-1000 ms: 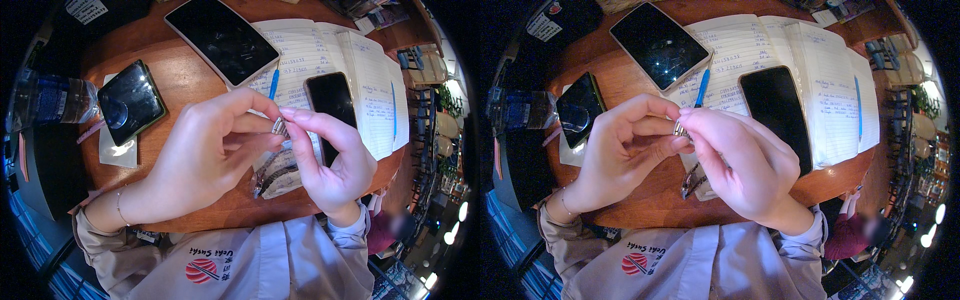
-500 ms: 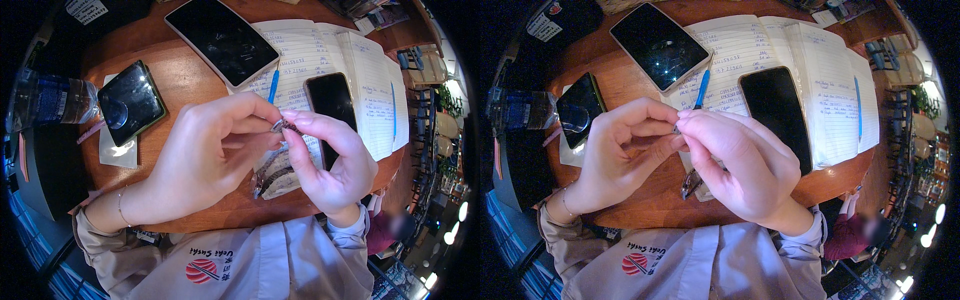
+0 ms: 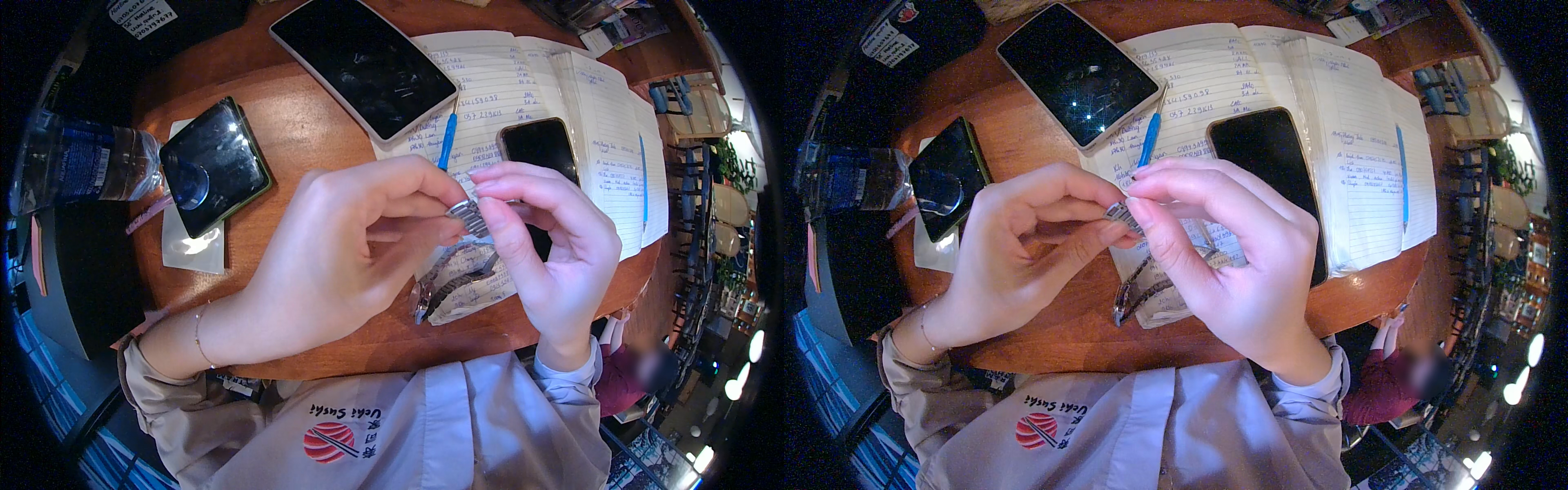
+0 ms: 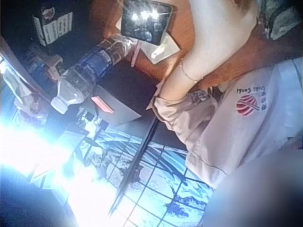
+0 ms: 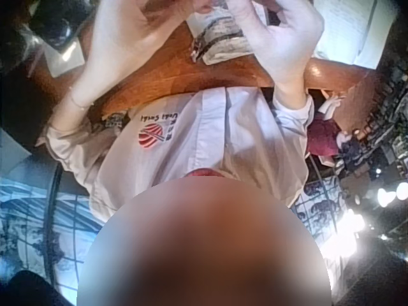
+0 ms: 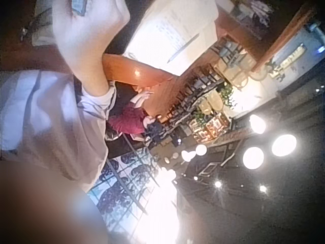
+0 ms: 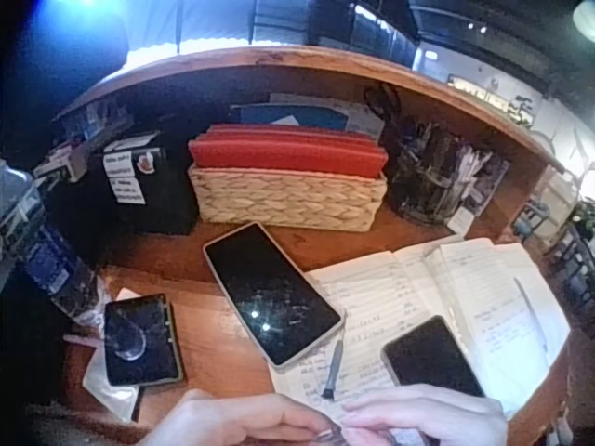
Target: The person uses a small screwdriver to remove a pin from a metal watch band, then reinserts the pin to reassemble the band. They handle the band and pin repeatedly, testing the clasp and alignment.
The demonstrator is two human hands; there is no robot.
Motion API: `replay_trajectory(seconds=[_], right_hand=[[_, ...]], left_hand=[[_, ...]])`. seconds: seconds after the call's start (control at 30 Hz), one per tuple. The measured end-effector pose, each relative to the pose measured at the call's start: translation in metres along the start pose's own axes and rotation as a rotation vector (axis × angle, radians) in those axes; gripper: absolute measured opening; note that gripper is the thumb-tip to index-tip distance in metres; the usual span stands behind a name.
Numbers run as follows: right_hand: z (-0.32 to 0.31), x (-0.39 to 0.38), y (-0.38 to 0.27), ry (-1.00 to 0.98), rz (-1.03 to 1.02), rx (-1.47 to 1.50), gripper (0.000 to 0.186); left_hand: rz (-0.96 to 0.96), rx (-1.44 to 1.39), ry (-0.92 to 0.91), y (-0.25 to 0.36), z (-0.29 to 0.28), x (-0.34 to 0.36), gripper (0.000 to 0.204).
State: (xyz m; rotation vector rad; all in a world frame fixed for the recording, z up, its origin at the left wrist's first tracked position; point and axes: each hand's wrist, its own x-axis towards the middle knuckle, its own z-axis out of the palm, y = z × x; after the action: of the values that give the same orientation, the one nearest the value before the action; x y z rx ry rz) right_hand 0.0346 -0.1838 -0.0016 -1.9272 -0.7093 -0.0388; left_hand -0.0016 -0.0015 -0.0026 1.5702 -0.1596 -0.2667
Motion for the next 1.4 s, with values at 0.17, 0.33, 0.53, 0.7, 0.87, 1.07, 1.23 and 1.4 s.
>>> replay_trajectory(seconds=[0.17,0.33,0.53,0.7,0.87,1.07,1.23,1.4], right_hand=[[0.004,0.0,0.0,0.063,0.051,-0.008,0.006],[0.001,0.0,-0.002,-0.007,0.121,0.028,0.005],[0.003,-0.003,-0.001,-0.034,0.213,0.131,0.005],[0.005,-0.004,0.0,-0.027,0.223,0.14,0.004],[0.009,-0.005,-0.001,0.027,0.262,0.139,0.004],[0.011,-0.004,-0.004,0.076,0.137,-0.034,0.006],[0.01,-0.005,-0.004,0.084,-0.03,-0.245,0.014],[0.011,-0.006,-0.003,0.084,-0.119,-0.338,0.017]], left_hand=[[-0.057,-0.002,-0.033,0.0,-0.001,0.001,0.015],[-0.183,-0.123,-0.066,0.0,-0.003,0.002,0.018],[-0.235,-0.117,-0.066,0.003,-0.004,0.002,0.019],[-0.249,-0.128,-0.076,0.004,-0.005,0.002,0.02],[-0.228,-0.115,-0.063,0.004,-0.006,0.002,0.02],[-0.205,-0.118,-0.054,0.0,-0.005,0.003,0.021],[-0.186,-0.126,-0.058,-0.002,-0.006,0.003,0.023],[-0.209,-0.164,-0.035,0.0,-0.005,0.003,0.023]])
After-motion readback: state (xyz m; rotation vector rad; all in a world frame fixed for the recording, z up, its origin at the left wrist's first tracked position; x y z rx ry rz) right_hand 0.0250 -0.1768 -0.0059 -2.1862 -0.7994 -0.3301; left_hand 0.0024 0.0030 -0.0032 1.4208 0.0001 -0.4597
